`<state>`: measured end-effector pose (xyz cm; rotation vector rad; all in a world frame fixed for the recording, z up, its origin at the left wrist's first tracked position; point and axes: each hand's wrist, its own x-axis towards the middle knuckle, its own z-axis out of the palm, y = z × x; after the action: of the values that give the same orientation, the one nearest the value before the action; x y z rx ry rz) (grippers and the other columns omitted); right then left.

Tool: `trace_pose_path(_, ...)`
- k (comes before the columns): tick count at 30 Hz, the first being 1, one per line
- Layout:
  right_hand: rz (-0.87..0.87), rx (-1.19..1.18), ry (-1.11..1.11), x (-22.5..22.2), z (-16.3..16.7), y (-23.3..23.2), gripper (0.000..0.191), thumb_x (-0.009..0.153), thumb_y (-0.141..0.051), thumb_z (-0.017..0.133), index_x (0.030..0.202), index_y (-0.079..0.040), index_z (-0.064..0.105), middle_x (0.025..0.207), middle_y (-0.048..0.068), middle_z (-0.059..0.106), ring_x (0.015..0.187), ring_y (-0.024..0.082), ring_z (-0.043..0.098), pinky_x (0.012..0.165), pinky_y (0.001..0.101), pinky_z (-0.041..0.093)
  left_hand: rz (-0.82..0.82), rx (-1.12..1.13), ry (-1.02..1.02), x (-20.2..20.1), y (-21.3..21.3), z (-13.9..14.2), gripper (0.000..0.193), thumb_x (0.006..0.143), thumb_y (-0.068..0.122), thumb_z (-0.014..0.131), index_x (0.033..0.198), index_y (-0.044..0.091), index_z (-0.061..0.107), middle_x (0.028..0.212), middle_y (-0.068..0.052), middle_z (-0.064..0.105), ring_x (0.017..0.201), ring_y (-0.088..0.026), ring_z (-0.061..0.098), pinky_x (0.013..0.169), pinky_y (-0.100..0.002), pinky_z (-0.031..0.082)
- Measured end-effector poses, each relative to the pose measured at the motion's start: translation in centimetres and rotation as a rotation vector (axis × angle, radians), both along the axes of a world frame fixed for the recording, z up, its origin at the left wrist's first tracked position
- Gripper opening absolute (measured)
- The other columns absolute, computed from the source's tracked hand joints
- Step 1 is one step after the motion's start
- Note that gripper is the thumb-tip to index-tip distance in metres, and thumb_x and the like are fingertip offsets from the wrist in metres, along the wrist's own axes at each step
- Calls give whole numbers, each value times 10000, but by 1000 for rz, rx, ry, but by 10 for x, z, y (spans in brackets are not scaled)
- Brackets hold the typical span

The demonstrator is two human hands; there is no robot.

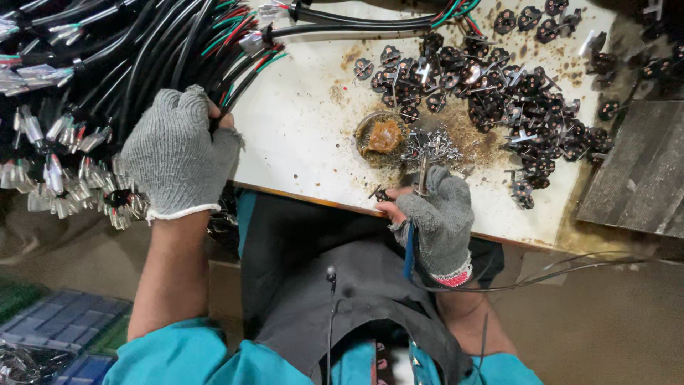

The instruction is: The person solders and tins the stripped ends of electrical wires at a workbench. They hold a wire in one hand and a soldering iron in the other, dip the wire tip into a flux container, apply the hot iron to the exposed strands, and set the finished wire aside with a pile of completed wire assemblies.

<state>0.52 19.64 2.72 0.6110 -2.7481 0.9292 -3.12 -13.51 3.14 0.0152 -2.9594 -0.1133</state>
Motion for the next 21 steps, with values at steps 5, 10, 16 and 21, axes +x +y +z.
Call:
trace_pose_path(5, -4, 22, 5, 3, -2, 1, 206, 788, -230, 891, 837, -125, 721, 857, 48, 722, 849, 341, 601, 805, 472, 446, -70, 130, 120, 6, 1, 39, 172, 942, 120, 752, 1102, 102, 691, 992, -73, 646, 878, -278, 668, 751, -381, 524)
trace_pose_path(10, -12, 28, 14, 1, -4, 1, 218, 798, -256, 895, 826, -133, 717, 857, 46, 728, 838, 343, 612, 799, 472, 456, -213, 547, -106, 28, 22, 75, 139, 865, 71, 744, 983, 84, 671, 856, -71, 607, 689, -247, 643, 623, -353, 508)
trace_pose_path(16, -77, -497, -155, 23, 8, -3, 371, 914, -229, 810, 1099, -124, 506, 1041, 123, 722, 920, 230, 704, 833, 366, 568, -596, 882, -486, 53, 88, 6, 299, 766, 171, 747, 1057, 115, 706, 885, -106, 655, 806, -325, 677, 677, -426, 536)
trace_pose_path(21, -199, -888, -373, 38, 20, 0, 367, 972, -112, 767, 1200, -120, 480, 1037, 80, 738, 939, 162, 746, 882, 324, 623, -640, 895, -542, 57, 96, -1, 361, 764, 227, 752, 1099, 118, 669, 1004, -127, 677, 872, -362, 676, 714, -452, 542)
